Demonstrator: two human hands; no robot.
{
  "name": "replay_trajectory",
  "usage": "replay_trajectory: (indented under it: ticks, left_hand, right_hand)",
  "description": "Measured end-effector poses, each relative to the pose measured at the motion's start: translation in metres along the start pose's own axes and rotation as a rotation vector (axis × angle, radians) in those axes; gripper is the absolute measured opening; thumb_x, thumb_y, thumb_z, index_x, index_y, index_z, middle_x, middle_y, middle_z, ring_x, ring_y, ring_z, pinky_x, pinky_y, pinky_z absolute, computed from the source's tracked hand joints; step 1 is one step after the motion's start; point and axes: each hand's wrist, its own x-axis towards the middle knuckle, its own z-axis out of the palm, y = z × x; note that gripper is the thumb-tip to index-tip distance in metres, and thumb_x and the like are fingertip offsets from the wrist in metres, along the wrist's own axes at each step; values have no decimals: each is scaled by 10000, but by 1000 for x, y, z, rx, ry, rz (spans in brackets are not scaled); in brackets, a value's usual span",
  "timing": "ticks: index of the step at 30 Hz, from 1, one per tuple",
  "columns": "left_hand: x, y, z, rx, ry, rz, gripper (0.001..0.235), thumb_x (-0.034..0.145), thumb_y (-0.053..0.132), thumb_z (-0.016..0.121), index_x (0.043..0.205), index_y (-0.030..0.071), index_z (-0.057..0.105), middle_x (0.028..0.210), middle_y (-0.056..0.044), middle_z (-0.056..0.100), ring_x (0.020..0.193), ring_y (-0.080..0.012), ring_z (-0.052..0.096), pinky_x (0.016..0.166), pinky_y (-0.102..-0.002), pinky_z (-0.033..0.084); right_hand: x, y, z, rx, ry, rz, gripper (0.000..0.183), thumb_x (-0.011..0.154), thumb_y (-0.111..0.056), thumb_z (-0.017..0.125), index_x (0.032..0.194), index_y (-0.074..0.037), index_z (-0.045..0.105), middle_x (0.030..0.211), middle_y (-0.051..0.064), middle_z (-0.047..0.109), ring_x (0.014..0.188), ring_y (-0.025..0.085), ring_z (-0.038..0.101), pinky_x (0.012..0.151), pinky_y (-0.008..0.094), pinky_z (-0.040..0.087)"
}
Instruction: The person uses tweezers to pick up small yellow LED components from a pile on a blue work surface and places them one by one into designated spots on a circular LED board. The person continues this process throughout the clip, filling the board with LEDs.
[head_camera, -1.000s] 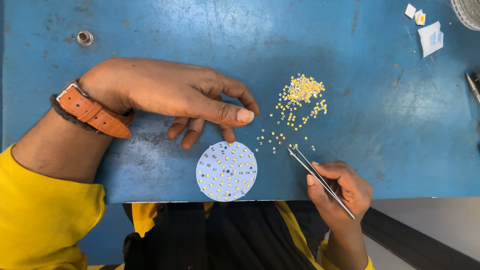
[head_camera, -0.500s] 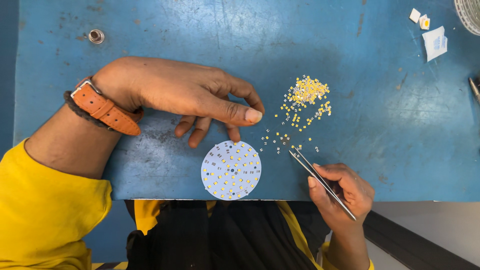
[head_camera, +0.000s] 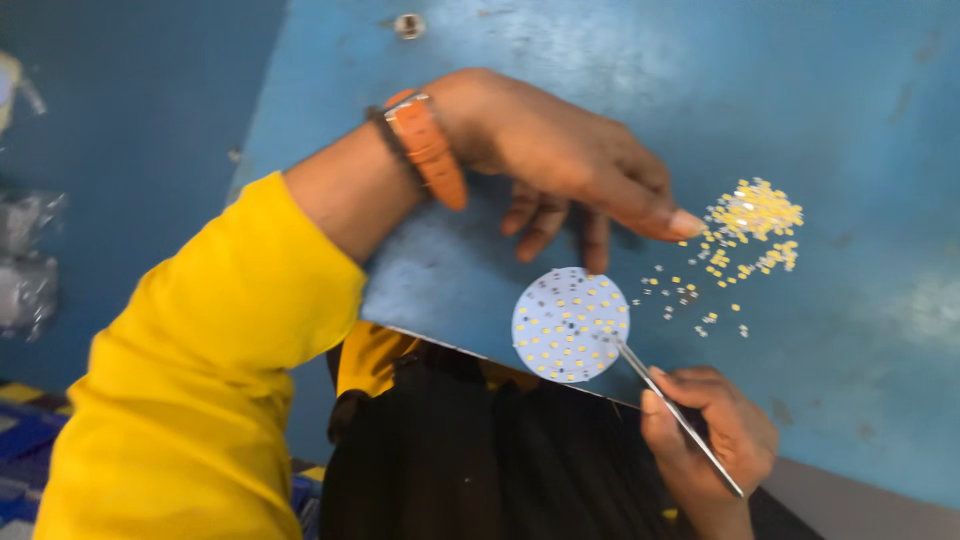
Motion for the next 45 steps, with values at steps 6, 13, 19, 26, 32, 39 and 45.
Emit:
replay_trajectory:
  ticks: [6, 13, 19, 26, 32, 39, 45]
  left_hand:
    - [-1, 3, -1, 20, -15, 18, 878, 740, 759, 560, 1365, 142, 575, 989, -160, 781, 460, -194, 755, 367, -301, 577]
    - [2, -1, -1, 0, -36, 35, 915, 752, 778, 568, 1367, 101, 580, 983, -176, 774, 465, -188, 758, 375, -310, 599]
    - [2, -1, 0, 11, -4, 26, 943, 731, 778, 569, 1365, 79, 560, 971, -193, 768, 458, -192, 768, 359, -315, 606]
    - [1, 2, 0, 36, 10, 13, 923, 738, 775, 566, 1380, 112, 570, 994, -172, 783, 468, -200, 756, 363, -305, 582]
    - [3, -1, 1, 25, -8, 11, 859, 798, 733, 574, 1371, 94, 589, 1017, -158, 777, 471, -182, 730, 360, -292, 546]
    - [0, 4, 0, -7, -47, 18, 787, 844, 677, 567, 1357, 81, 599, 1028, -140, 776, 483, -170, 736, 360, -280, 542]
    - [-1, 6, -1, 16, -39, -22, 777, 819, 662, 550, 1364, 110, 588, 1024, -137, 780, 491, -185, 746, 368, -288, 554]
  right_hand:
    - [44, -9, 1, 118, -329, -85, 203, 796, -79, 791, 946, 29, 708, 892, 121, 747, 764, 180, 738, 668, 270, 558]
    - [72, 3, -2, 247, -469, -88, 218, 797, -14, 784, 1003, 30, 730, 934, 128, 766, 812, 180, 755, 703, 263, 576]
    - [73, 3, -2, 249, -465, -95, 241, 793, -10, 780, 1023, 35, 725, 937, 133, 760, 814, 174, 752, 703, 256, 572]
    - [51, 14, -11, 245, -215, -44, 204, 827, -30, 794, 1003, 34, 713, 917, 138, 745, 793, 170, 731, 718, 234, 562]
    - [14, 17, -42, 80, -41, 34, 184, 834, -60, 769, 965, 44, 693, 924, 144, 743, 830, 187, 716, 759, 262, 555]
    - [14, 17, -24, 178, 174, 257, 127, 933, -50, 733, 1005, 50, 701, 880, 87, 713, 695, 70, 602, 614, 190, 446]
    - [28, 9, -9, 137, 170, 193, 156, 909, -21, 765, 1028, 51, 693, 942, 82, 698, 772, 57, 606, 682, 187, 468]
